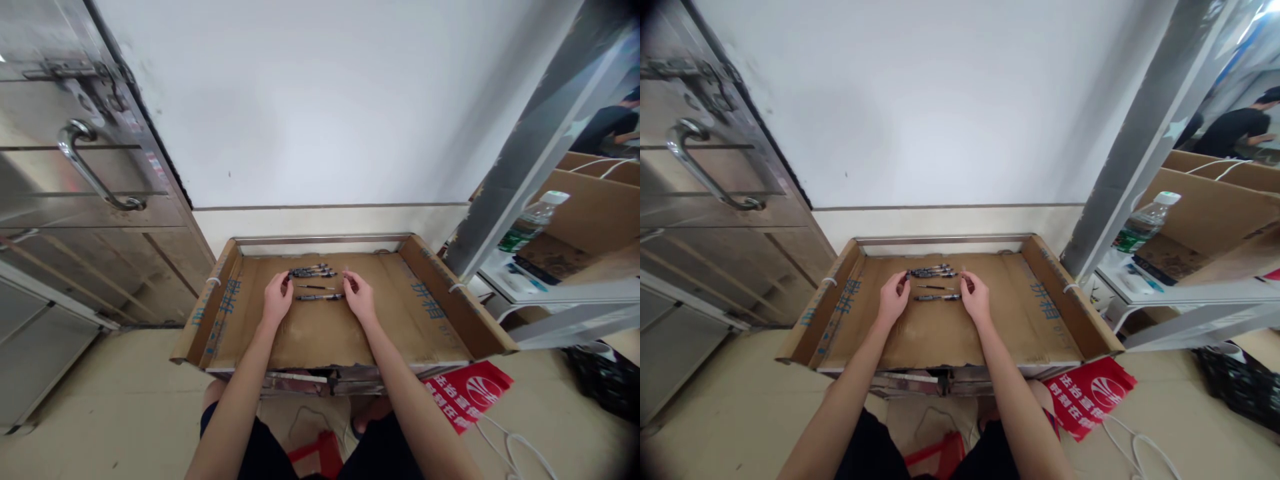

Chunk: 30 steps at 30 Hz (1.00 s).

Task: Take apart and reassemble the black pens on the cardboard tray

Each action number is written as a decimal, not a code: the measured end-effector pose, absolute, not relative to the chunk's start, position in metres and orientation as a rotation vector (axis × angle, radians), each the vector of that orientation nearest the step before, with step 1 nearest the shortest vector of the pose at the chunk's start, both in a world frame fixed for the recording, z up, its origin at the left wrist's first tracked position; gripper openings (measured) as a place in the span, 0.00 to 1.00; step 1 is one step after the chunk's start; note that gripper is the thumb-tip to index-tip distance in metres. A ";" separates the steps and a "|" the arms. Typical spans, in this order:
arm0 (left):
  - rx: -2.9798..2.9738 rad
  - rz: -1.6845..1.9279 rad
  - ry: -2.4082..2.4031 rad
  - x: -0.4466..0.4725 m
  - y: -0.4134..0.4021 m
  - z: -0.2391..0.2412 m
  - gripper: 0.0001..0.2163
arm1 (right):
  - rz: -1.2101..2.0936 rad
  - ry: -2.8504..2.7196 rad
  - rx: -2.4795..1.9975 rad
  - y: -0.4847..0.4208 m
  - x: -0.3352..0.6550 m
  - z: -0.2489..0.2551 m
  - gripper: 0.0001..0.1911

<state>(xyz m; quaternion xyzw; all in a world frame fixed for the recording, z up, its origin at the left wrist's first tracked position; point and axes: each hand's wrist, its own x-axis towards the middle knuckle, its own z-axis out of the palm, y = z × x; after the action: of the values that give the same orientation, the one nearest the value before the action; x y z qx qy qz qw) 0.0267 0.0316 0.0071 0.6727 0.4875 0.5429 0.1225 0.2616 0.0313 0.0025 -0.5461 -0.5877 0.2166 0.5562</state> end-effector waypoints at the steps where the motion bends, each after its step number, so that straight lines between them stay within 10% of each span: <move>1: 1.959 1.594 1.413 0.027 0.032 0.007 0.10 | 0.509 -1.394 -1.292 0.031 0.262 0.002 0.16; 30: 1.894 1.552 1.463 0.028 0.031 0.009 0.08 | 0.346 -1.545 -1.287 0.025 0.261 0.004 0.15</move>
<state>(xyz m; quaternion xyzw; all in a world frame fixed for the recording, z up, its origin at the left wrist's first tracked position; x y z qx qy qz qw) 0.0277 0.0306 0.0086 0.6570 0.5075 0.5385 0.1439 0.2613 0.0251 0.0040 -0.5376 -0.6452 0.1444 0.5233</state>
